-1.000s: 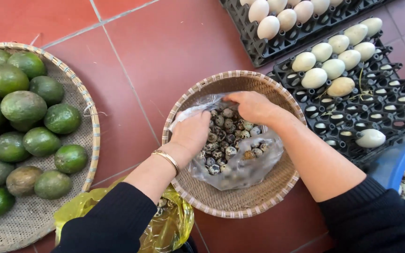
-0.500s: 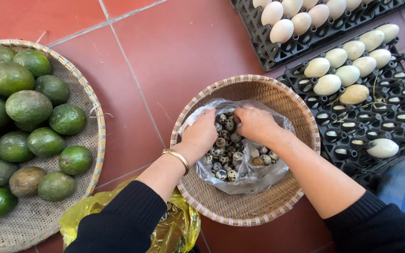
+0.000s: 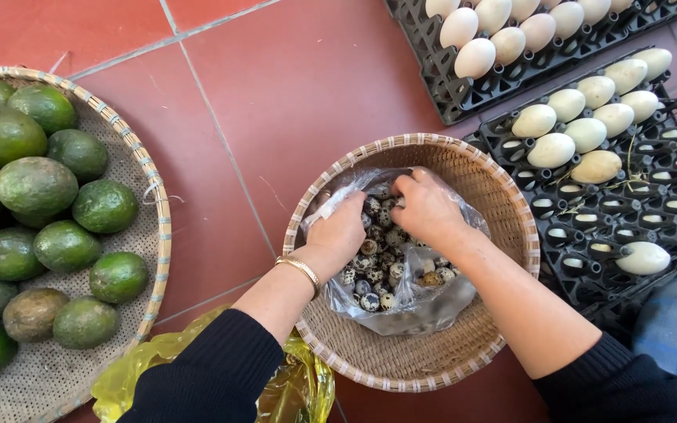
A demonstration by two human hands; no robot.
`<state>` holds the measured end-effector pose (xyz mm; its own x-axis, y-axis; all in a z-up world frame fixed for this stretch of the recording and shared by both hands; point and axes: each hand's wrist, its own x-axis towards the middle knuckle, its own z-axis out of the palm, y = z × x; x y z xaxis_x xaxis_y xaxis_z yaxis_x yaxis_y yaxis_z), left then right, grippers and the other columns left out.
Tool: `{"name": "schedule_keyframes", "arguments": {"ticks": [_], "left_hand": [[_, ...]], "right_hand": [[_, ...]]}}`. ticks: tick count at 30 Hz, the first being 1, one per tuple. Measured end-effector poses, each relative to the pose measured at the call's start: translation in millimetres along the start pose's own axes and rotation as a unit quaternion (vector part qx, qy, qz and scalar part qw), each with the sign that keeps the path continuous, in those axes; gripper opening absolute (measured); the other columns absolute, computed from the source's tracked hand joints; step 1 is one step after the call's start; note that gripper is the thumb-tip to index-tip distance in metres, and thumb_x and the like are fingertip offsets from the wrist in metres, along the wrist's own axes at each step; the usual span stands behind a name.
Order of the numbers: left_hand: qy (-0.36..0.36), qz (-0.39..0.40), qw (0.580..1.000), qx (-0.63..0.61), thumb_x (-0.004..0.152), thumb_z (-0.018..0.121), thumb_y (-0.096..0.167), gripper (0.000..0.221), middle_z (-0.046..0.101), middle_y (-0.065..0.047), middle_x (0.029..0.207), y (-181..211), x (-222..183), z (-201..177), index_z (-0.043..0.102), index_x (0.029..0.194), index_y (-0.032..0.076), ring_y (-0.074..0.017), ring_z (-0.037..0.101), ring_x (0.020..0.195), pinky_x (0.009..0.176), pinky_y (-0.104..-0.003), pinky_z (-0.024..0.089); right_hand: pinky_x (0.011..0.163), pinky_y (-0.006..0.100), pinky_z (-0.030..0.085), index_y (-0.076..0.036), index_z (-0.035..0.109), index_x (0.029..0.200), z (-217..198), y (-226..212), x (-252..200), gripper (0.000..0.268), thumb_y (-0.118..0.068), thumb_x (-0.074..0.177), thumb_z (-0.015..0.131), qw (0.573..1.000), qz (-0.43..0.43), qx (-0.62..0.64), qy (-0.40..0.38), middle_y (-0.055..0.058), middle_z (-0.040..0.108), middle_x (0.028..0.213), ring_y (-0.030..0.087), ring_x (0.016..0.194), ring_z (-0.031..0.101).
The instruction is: Transferring quail eggs from a large bowl into a plastic bag inside a woven basket for packing.
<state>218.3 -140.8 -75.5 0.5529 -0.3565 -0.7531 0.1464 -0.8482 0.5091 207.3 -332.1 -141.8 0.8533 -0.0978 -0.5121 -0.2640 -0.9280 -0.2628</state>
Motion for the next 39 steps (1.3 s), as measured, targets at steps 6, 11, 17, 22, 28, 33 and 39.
{"name": "schedule_keyframes", "arguments": {"ticks": [6,11,17,22,28,33,39], "left_hand": [[-0.012,-0.008,1.000,0.003,0.103,0.029,0.015,0.056,0.050,-0.019,0.154,-1,20,0,0.035,0.158,0.021,-0.0434,0.038,0.148,0.121,-0.058,0.029],[-0.029,-0.041,0.999,-0.010,0.103,0.027,0.022,0.057,0.053,-0.014,0.153,8,3,-12,0.033,0.159,0.029,-0.0425,0.044,0.143,0.120,-0.056,0.032],[-0.002,0.002,0.999,-0.044,0.100,0.037,0.004,0.052,0.061,-0.027,0.139,6,6,-9,0.048,0.151,0.004,-0.0481,0.054,0.133,0.113,-0.065,0.037],[0.005,0.035,0.999,-0.023,0.100,0.037,0.008,0.047,0.064,-0.025,0.134,-8,26,-8,0.053,0.144,0.004,-0.0450,0.058,0.130,0.111,-0.064,0.042],[-0.026,0.022,0.999,-0.006,0.100,0.037,0.009,0.045,0.066,-0.020,0.132,-3,26,-13,0.054,0.141,0.007,-0.0415,0.059,0.131,0.111,-0.064,0.040],[-0.020,0.041,0.999,-0.017,0.098,0.038,0.010,0.043,0.069,-0.018,0.129,-3,17,-15,0.059,0.136,0.012,-0.0391,0.061,0.129,0.110,-0.059,0.044],[-0.008,0.074,0.997,-0.012,0.096,0.038,0.007,0.044,0.069,-0.022,0.125,-1,11,-6,0.059,0.134,0.008,-0.0427,0.061,0.126,0.108,-0.061,0.044]], "right_hand": [[0.089,0.049,0.059,-0.023,0.069,0.107,-1,-2,-4,0.026,-0.031,0.082,0.064,0.994,-0.083,-0.022,0.062,0.007,0.060,0.110,0.034,0.110,0.065],[0.086,0.048,0.062,-0.024,0.073,0.116,-25,-28,-1,0.032,-0.024,0.088,0.058,0.978,-0.155,-0.142,-0.006,0.009,0.063,0.112,0.035,0.104,0.071],[0.081,0.058,0.060,-0.021,0.068,0.130,-32,-28,26,0.046,-0.019,0.088,0.049,0.954,-0.106,-0.250,-0.129,0.011,0.070,0.110,0.037,0.099,0.074],[0.089,0.063,0.056,-0.023,0.059,0.142,-48,-39,20,0.060,-0.015,0.084,0.050,0.953,-0.092,-0.224,-0.181,0.015,0.065,0.127,0.041,0.108,0.071],[0.088,0.066,0.055,-0.023,0.057,0.144,-32,-26,14,0.056,-0.018,0.089,0.057,0.958,-0.096,-0.217,-0.160,0.015,0.059,0.137,0.043,0.112,0.068],[0.094,0.058,0.059,-0.018,0.047,0.152,-56,-15,-9,0.071,-0.002,0.083,0.051,0.968,-0.050,-0.156,-0.188,0.022,0.057,0.142,0.040,0.112,0.071],[0.044,0.026,0.038,-0.002,0.072,0.097,-43,28,-19,0.029,-0.003,0.074,0.056,0.932,0.055,0.353,-0.060,0.010,0.050,0.085,0.017,0.066,0.057]]}}
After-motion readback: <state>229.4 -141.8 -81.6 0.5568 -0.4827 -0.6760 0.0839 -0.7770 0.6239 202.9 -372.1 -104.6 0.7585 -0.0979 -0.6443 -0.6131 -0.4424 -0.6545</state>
